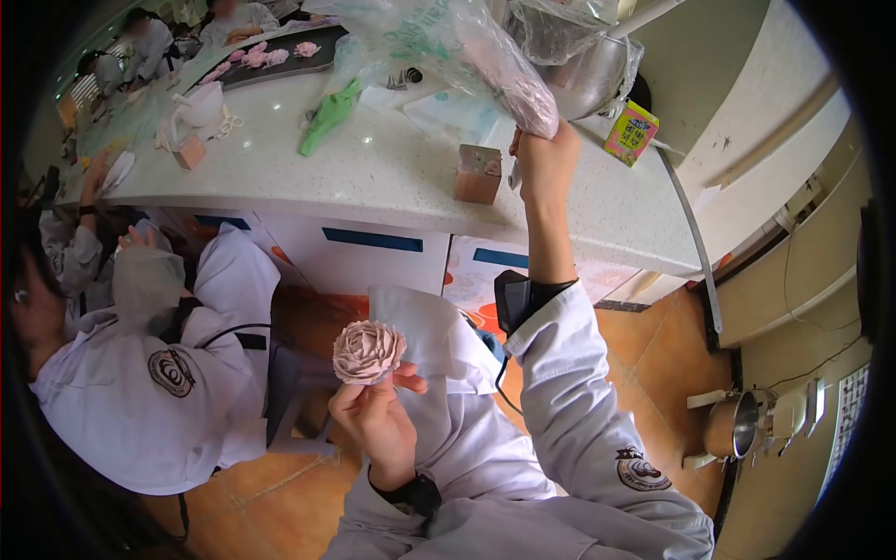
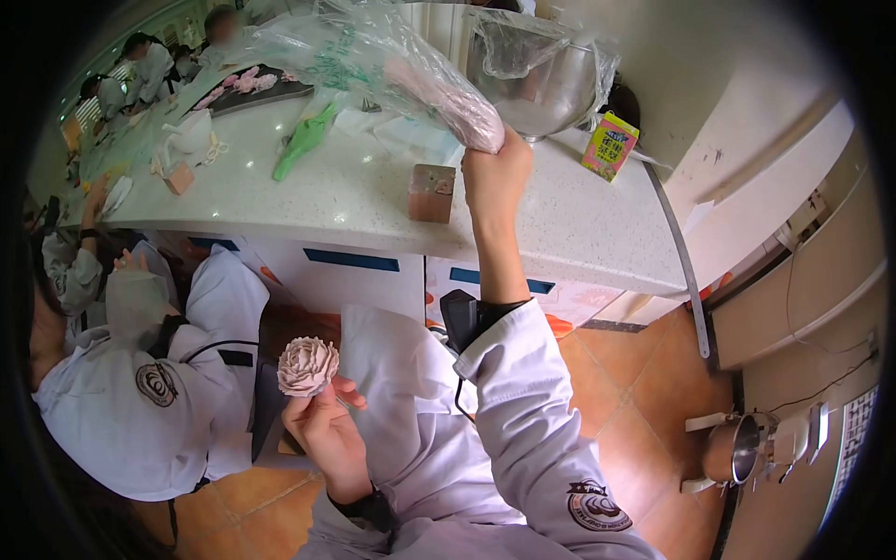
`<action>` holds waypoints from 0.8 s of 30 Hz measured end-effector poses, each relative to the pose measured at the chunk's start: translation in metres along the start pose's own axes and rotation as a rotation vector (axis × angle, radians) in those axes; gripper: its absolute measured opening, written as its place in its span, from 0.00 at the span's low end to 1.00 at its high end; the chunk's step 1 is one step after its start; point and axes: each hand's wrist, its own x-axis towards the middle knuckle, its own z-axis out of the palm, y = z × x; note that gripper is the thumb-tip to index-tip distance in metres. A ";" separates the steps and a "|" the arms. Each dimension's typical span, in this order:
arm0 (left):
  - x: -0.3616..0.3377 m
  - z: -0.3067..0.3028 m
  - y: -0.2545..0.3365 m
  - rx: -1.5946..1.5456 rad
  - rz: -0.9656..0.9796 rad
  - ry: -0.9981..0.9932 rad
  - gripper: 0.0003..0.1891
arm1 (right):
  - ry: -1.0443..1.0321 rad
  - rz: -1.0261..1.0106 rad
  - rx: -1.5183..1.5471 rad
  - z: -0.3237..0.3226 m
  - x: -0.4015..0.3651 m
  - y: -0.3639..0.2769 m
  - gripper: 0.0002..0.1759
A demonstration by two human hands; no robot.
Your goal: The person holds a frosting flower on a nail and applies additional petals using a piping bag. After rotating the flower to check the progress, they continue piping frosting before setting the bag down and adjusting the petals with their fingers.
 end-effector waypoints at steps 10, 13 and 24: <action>-0.001 -0.005 -0.004 0.031 0.007 -0.065 0.07 | -0.083 0.177 0.632 -0.027 0.001 -0.016 0.08; 0.001 -0.005 -0.016 -0.101 -0.068 -0.231 0.09 | -0.169 0.417 0.809 -0.054 -0.011 -0.036 0.07; 0.034 0.108 -0.050 -0.109 -0.103 -0.631 0.15 | 0.018 0.427 0.919 -0.081 -0.035 -0.045 0.09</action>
